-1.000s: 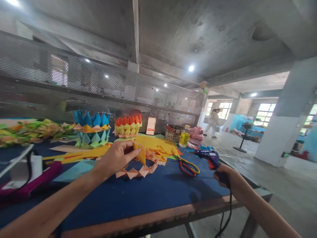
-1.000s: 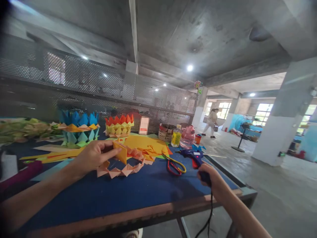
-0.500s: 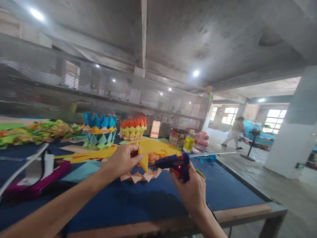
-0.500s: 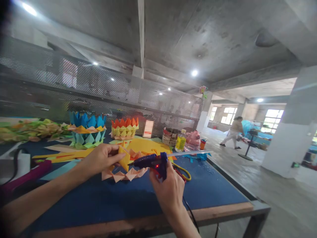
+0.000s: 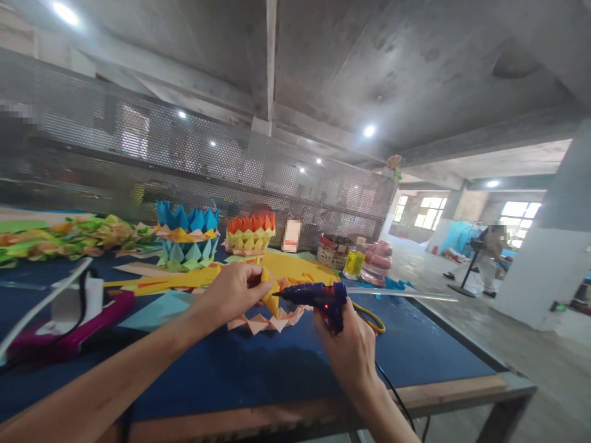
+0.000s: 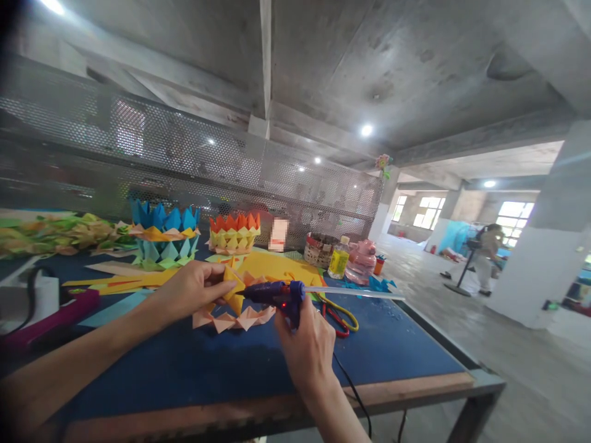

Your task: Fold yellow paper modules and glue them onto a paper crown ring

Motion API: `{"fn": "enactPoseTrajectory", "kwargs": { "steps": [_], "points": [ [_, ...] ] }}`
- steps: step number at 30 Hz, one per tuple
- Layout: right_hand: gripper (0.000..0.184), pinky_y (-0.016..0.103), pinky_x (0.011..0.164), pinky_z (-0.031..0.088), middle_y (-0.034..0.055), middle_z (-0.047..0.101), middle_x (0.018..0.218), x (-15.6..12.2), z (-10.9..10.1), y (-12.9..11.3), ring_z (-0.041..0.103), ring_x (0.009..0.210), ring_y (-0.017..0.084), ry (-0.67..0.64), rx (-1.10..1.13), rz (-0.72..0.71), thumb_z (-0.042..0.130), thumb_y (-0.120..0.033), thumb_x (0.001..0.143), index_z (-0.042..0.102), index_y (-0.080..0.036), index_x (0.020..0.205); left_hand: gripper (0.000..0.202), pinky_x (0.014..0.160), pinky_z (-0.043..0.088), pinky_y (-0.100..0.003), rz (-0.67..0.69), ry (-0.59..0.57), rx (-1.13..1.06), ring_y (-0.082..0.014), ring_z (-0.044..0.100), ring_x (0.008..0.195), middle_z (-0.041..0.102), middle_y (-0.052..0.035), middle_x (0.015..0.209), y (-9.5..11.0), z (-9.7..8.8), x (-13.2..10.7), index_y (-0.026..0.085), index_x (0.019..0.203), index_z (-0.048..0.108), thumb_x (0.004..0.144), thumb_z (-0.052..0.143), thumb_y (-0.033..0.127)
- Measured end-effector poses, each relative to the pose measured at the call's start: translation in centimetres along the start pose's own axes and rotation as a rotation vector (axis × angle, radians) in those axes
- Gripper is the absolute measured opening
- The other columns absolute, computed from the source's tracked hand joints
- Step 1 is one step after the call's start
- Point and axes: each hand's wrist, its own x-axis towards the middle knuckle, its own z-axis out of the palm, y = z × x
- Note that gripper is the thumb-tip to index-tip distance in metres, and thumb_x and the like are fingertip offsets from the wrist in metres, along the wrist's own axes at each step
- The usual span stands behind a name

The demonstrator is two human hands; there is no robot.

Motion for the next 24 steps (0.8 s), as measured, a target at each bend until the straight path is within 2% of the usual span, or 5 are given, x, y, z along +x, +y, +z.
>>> {"fn": "enactPoseTrajectory", "kwargs": {
  "steps": [7,12,19,24],
  "points": [
    [0.038,0.024,0.047,0.041,0.0034,0.069,0.057,-0.28,0.18,0.01,0.066,0.047,0.018,0.009,0.035,-0.036,0.040,-0.040,0.094,0.064,-0.011,0.100,0.023,0.062,0.057,-0.026,0.008,0.003,0.026,-0.0221,0.073,0.073,0.076,-0.0074,0.077,0.06,-0.02,-0.10,0.015,0.075,0.066,0.068,0.057,0.035],
    [0.038,0.024,0.047,0.042,0.0052,0.070,0.059,-0.36,0.11,-0.03,0.067,0.048,0.018,0.046,0.014,-0.072,0.038,-0.039,0.095,0.064,-0.013,0.091,0.025,0.059,0.057,-0.027,0.026,0.008,0.041,-0.0215,0.072,0.069,0.075,-0.0077,0.075,0.00,-0.01,-0.06,0.015,0.074,0.066,0.069,0.056,0.037],
    [0.042,0.025,0.051,0.046,0.0073,0.073,0.067,-0.67,0.00,0.38,0.069,0.053,0.020,0.051,-0.012,-0.121,0.035,-0.039,0.098,0.062,-0.008,0.105,0.029,0.060,0.056,-0.025,0.032,0.016,0.047,-0.0203,0.072,0.070,0.076,-0.0080,0.078,0.18,-0.10,-0.02,0.014,0.075,0.068,0.069,0.055,0.039],
    [0.042,0.025,0.052,0.046,0.0088,0.073,0.070,-1.01,0.02,0.71,0.070,0.056,0.020,0.024,-0.004,-0.102,0.035,-0.040,0.098,0.062,-0.009,0.107,0.026,0.059,0.055,-0.023,0.020,0.026,0.044,-0.0190,0.071,0.069,0.076,-0.0059,0.076,0.61,-0.16,-0.22,0.016,0.074,0.068,0.068,0.057,0.039]
  ]
}}
